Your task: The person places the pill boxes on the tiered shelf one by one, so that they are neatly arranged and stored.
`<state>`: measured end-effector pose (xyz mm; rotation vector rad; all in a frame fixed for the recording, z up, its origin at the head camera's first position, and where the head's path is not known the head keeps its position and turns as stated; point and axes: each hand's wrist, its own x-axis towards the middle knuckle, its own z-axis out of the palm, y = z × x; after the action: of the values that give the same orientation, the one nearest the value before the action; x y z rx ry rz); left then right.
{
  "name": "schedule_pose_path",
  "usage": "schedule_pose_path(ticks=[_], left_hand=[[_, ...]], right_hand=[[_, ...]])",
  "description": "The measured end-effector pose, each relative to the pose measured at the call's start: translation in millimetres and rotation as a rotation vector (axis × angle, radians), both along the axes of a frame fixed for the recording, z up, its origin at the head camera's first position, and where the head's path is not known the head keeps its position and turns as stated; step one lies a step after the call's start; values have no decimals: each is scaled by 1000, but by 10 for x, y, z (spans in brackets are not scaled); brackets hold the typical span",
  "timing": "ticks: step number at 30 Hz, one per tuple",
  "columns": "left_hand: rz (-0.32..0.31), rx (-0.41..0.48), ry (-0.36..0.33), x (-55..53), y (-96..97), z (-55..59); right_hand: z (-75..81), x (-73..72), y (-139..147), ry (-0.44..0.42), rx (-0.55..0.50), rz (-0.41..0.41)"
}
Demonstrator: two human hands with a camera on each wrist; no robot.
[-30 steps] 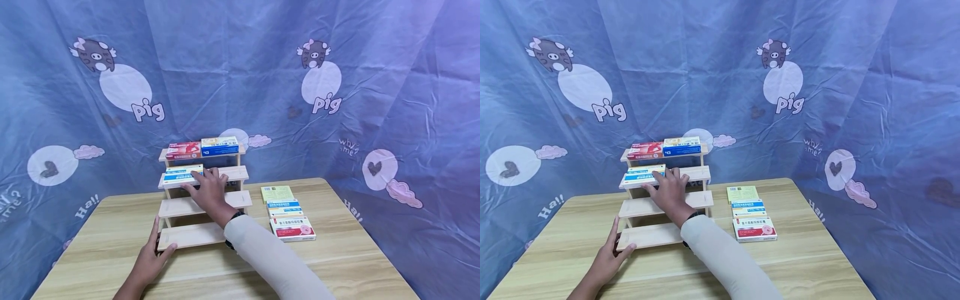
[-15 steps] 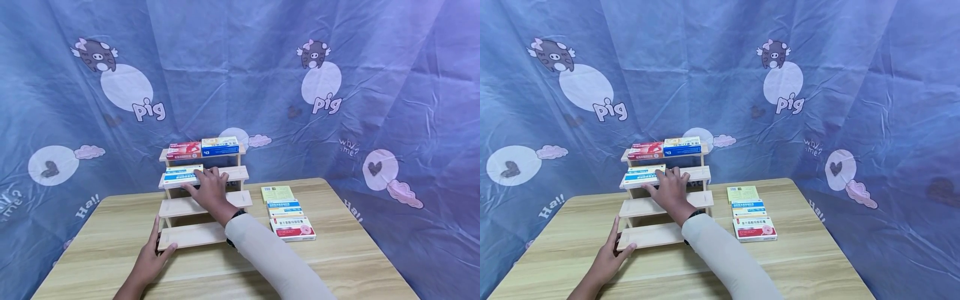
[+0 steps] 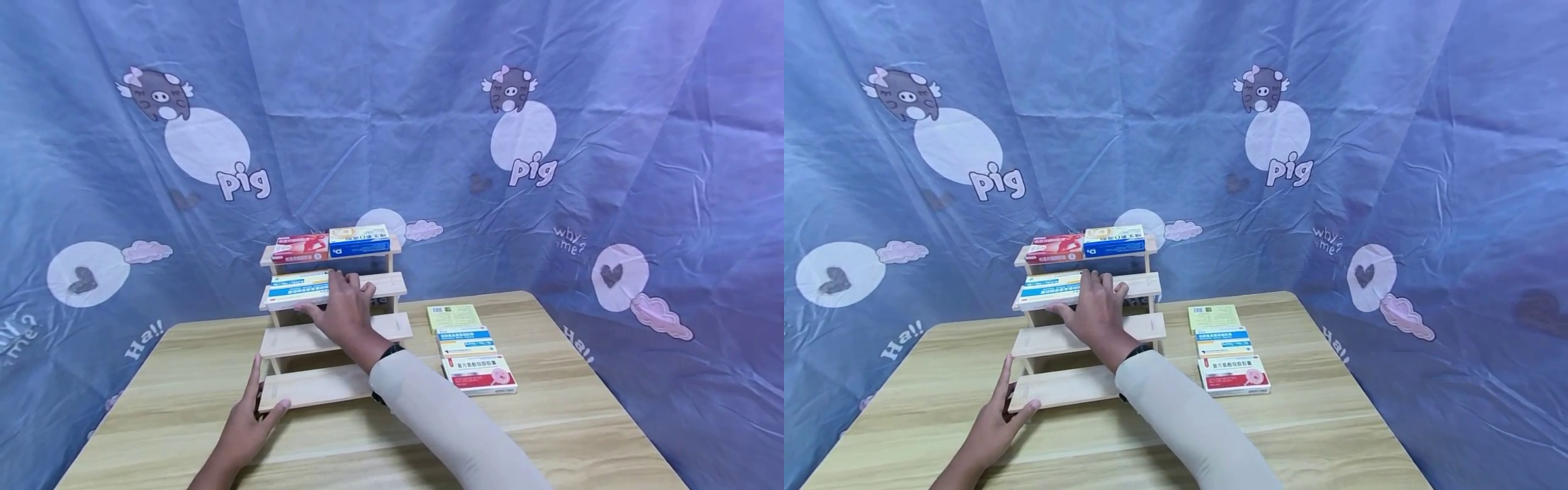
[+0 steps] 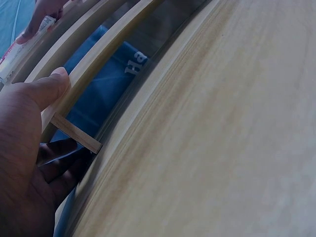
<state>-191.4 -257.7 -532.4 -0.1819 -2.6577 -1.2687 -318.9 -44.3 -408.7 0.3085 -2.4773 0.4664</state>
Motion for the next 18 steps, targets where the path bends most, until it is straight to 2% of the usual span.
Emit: schedule_pose_path(ticks=[7,14,18], left_hand=[[0,-8,-3,7,-8,19],[-3,3,3,-5,3,25],[3,-2,5,-5,3,10]], right_hand=[[44,54,34,-54,-21,8],[82,117,125,-81,-101,21],[86,142,198,-100,-113,18]])
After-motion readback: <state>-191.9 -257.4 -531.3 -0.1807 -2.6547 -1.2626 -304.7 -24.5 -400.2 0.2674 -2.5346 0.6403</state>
